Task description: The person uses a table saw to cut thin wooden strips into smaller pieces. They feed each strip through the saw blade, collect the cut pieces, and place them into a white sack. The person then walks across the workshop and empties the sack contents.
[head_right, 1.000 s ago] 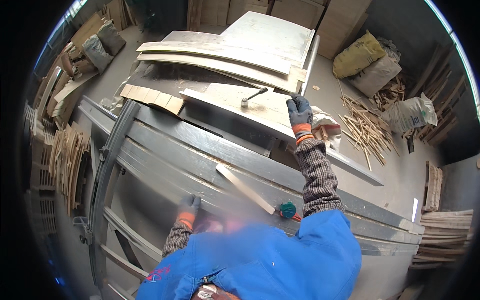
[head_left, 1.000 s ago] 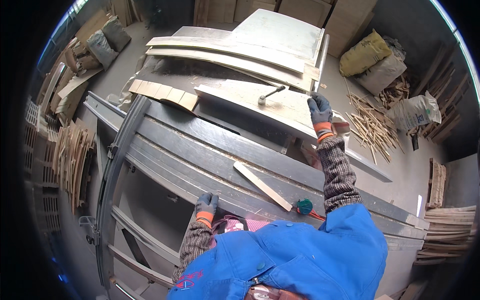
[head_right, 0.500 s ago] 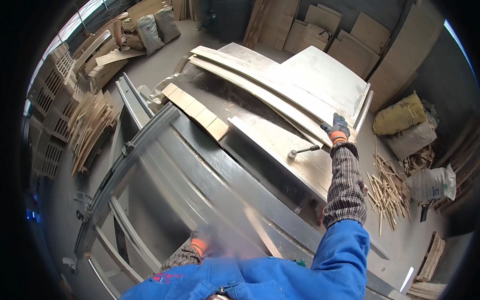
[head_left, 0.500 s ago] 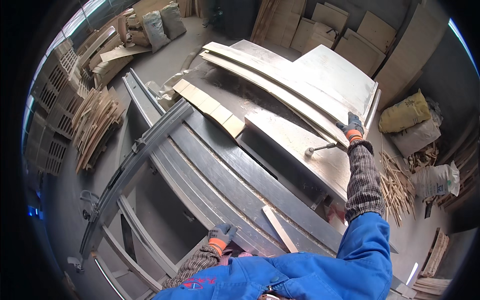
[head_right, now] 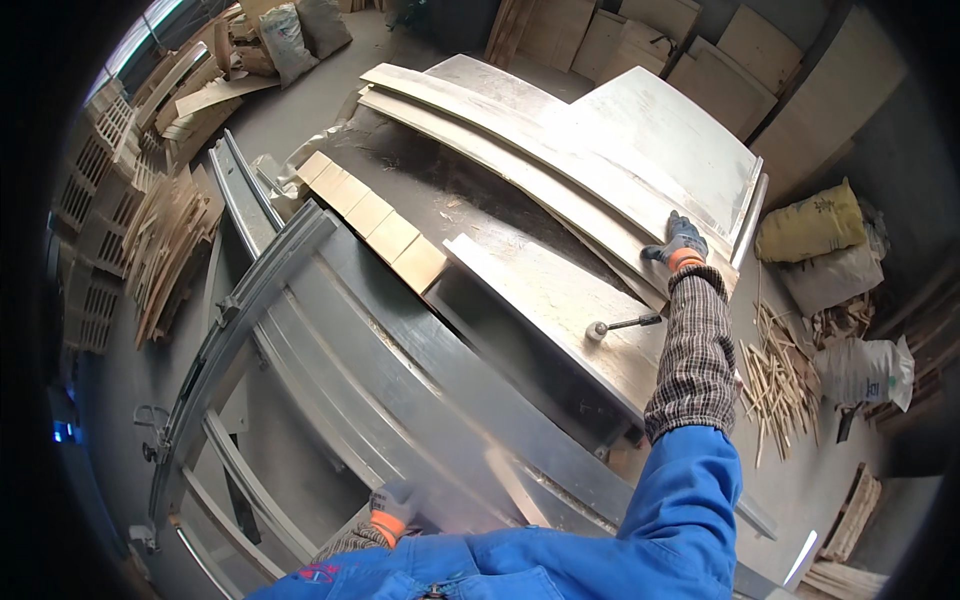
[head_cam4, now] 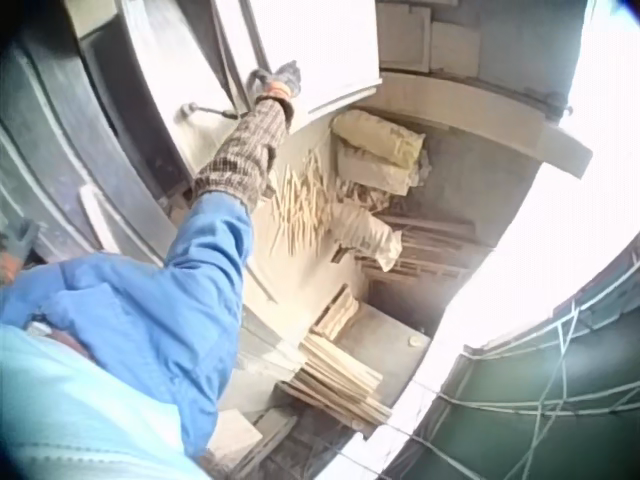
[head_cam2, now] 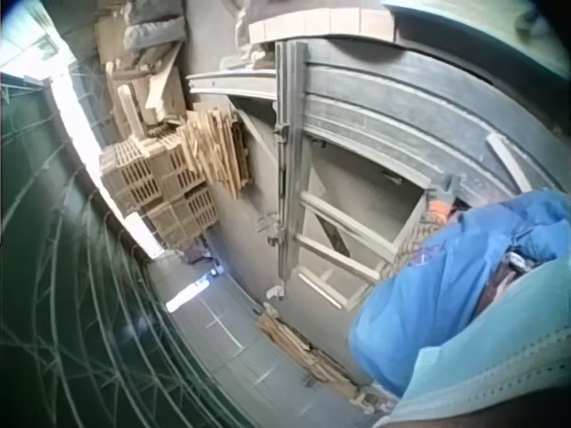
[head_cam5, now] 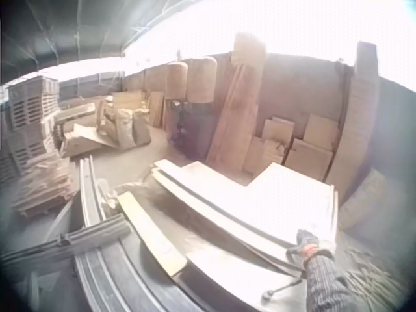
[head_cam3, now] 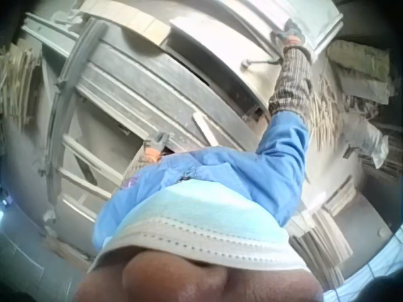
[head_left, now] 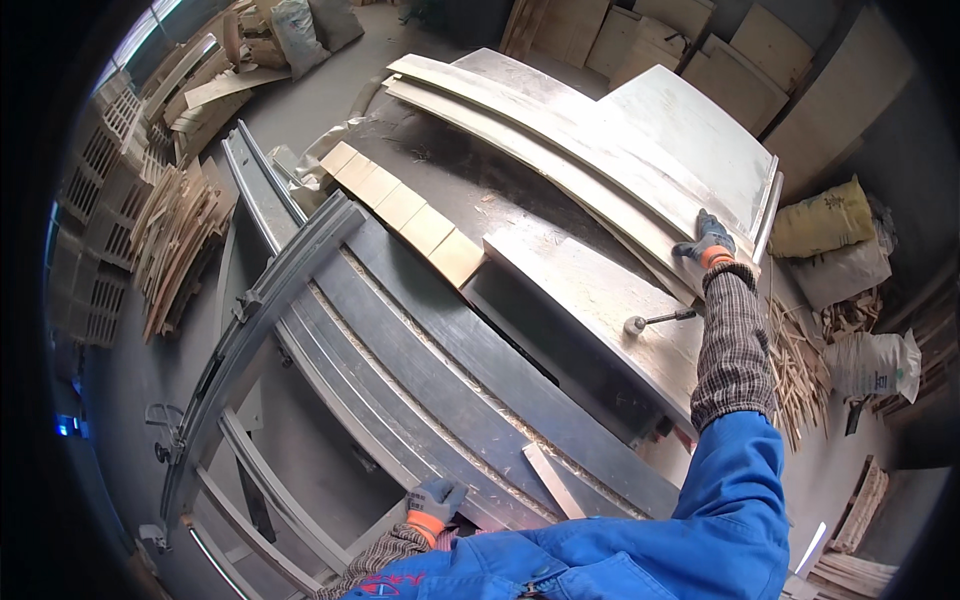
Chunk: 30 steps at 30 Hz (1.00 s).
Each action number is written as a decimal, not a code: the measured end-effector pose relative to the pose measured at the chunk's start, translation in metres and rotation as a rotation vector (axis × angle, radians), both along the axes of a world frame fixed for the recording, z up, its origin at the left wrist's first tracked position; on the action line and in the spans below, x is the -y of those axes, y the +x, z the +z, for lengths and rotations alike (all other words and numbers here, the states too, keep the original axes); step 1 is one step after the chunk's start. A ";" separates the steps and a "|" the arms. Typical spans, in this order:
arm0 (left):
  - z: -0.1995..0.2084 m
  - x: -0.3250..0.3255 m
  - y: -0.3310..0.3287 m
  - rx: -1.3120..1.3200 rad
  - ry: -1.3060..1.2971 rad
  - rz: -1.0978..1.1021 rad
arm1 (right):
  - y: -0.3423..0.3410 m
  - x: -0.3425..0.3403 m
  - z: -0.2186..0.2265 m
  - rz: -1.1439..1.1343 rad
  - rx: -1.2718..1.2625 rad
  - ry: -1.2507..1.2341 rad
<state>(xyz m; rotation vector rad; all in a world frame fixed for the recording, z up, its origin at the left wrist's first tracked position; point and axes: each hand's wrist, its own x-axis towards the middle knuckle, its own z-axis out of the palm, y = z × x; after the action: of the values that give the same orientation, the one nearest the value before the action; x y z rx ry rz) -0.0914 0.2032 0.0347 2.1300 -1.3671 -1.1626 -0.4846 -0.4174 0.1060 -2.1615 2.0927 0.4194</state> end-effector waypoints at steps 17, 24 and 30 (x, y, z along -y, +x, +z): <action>0.014 0.006 -0.004 0.025 0.008 0.059 | -0.005 -0.011 0.013 0.019 0.104 -0.053; 0.011 0.005 -0.004 0.032 0.033 0.060 | 0.002 -0.034 0.046 0.046 -0.038 -0.180; -0.002 0.000 -0.002 -0.001 -0.022 0.062 | 0.003 -0.050 0.100 0.142 0.019 -0.313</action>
<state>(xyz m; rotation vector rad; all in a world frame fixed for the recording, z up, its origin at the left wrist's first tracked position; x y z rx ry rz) -0.0931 0.2035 0.0327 2.1405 -1.2980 -1.1194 -0.4820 -0.3671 0.2064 -2.4818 2.1233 0.0834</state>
